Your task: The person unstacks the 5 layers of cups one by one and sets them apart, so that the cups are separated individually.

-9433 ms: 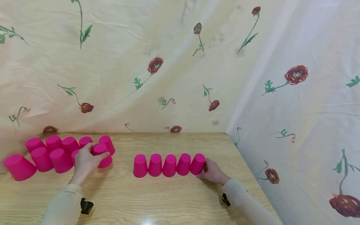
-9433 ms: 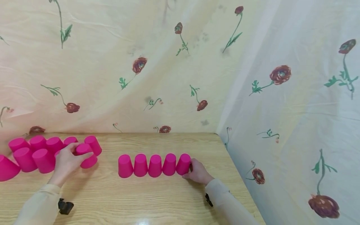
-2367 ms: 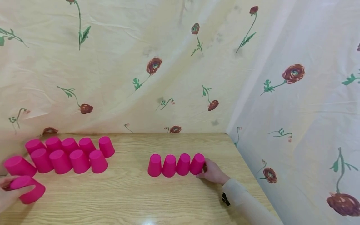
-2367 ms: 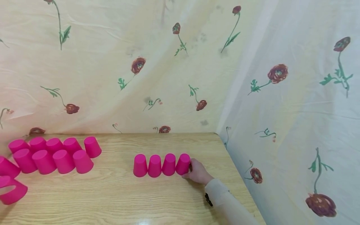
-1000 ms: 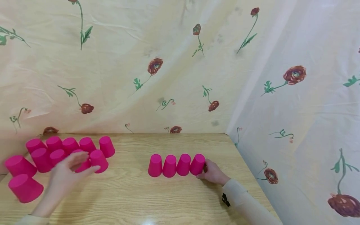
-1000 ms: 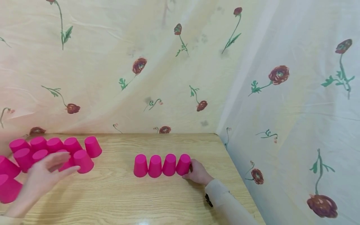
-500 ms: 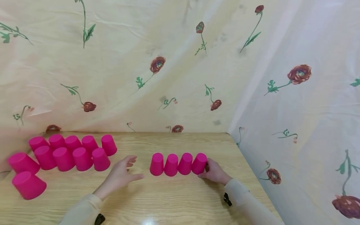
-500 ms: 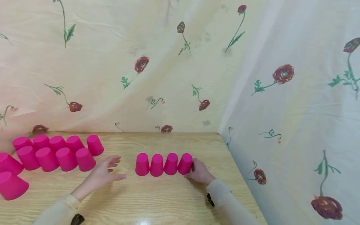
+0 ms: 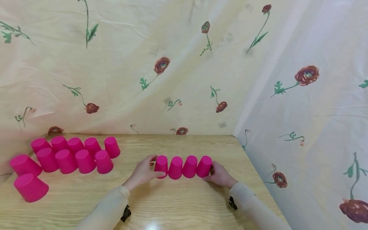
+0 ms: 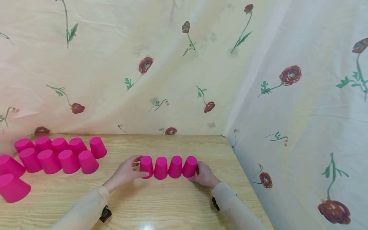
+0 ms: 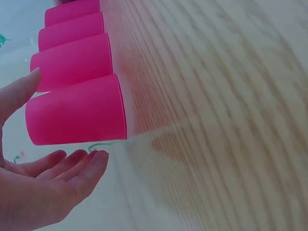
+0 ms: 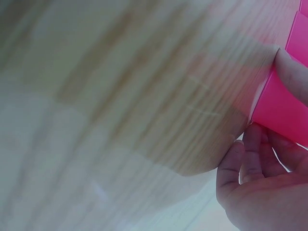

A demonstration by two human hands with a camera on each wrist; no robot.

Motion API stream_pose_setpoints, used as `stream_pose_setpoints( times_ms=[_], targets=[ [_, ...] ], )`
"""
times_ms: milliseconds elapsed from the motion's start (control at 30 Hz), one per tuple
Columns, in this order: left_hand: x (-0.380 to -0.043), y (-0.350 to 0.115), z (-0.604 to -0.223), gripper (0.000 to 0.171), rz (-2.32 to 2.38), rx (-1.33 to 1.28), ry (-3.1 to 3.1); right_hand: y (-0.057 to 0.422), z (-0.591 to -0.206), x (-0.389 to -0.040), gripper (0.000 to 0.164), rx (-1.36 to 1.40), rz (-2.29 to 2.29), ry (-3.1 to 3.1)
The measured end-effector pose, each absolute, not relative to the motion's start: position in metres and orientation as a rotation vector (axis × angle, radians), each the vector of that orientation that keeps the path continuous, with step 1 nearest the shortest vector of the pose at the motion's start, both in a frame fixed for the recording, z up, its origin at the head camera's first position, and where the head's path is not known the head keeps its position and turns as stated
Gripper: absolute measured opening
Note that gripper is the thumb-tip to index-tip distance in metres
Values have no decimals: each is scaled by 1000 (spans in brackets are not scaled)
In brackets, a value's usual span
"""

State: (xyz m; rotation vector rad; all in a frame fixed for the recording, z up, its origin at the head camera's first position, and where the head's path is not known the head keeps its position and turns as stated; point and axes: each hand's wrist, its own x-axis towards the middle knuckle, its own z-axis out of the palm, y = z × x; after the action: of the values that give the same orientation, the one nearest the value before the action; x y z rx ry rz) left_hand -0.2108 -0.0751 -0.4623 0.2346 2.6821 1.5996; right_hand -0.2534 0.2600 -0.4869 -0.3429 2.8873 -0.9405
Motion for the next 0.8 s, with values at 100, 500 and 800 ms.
stream_pose_setpoints(
  times_ms=[100,500,800],
  targets=[
    [-214,-70,-463,69,1598,244,2698,261,-487,-254,56,-340,-948,2885],
    [-218,-66,-465,61,1610,190,2703,262,-489,-256,57,-342,-970,2863],
    [-218,-70,-464,55,1624,155,2690,261,-488,-256,56,-354,-965,2870]
  ],
)
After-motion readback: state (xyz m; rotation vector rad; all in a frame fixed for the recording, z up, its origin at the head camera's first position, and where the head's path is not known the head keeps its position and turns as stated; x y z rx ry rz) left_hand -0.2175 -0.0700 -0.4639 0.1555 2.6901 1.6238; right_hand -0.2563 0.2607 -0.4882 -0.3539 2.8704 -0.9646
